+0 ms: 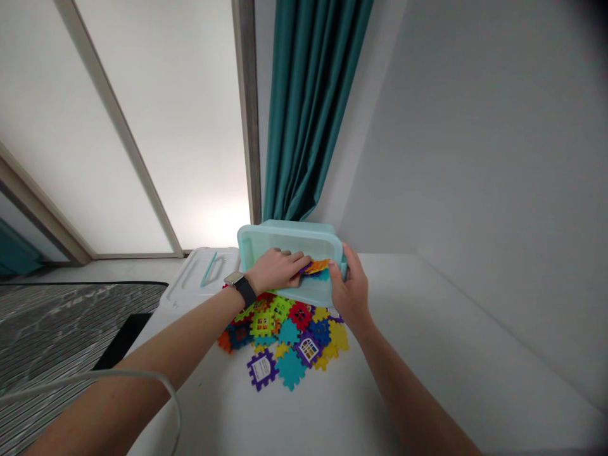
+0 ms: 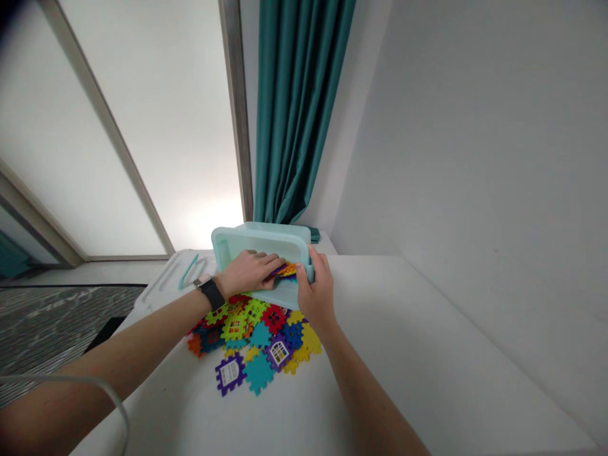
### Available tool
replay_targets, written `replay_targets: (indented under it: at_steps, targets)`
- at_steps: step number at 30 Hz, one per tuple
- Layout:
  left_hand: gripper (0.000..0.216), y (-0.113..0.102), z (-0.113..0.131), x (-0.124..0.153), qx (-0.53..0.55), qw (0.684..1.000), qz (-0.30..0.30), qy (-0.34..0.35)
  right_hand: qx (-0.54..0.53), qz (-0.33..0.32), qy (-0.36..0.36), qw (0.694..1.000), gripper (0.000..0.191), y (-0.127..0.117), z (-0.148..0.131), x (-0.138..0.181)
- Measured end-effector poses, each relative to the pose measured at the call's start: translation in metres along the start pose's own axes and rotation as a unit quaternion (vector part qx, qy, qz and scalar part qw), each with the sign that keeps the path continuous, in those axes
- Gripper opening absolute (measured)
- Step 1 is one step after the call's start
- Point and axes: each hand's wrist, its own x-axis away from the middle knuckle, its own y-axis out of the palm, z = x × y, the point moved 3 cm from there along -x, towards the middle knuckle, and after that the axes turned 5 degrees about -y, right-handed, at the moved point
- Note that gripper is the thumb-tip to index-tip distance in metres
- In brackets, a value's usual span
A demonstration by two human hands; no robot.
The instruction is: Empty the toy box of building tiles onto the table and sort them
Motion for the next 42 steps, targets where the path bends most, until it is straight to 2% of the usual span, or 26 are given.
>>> replay_targets:
  at_steps: [4, 9, 14, 19, 26, 42]
  targets:
    - [0.050, 0.003, 0.009, -0.001, 0.030, 0.999, 0.027, -0.029, -0.002, -0.006, -0.014, 1.000, 0.042, -0.001, -0.010, 0.002]
    - [0.046, 0.010, 0.012, -0.007, 0.076, 0.992, 0.004, -0.097, 0.000, -0.017, -0.033, 0.999, 0.041, -0.005, -0.022, 0.001]
    - [0.043, 0.012, 0.012, -0.007, 0.066, 0.996, -0.004, -0.060, 0.008, -0.006, -0.035, 0.999, 0.041, -0.005, -0.014, 0.002]
    - [0.045, 0.005, 0.010, 0.009, 0.055, 0.998, 0.013, -0.026, 0.015, 0.016, -0.016, 1.000, 0.043, -0.008, -0.004, 0.004]
    - [0.053, 0.001, 0.004, 0.036, 0.059, 0.998, 0.017, -0.021, 0.016, 0.020, 0.000, 1.000, 0.045, -0.006, -0.001, 0.000]
    - [0.065, 0.013, 0.000, 0.077, 0.097, 0.992, 0.002, -0.084, 0.055, 0.036, -0.003, 0.998, 0.044, -0.010, 0.015, 0.010]
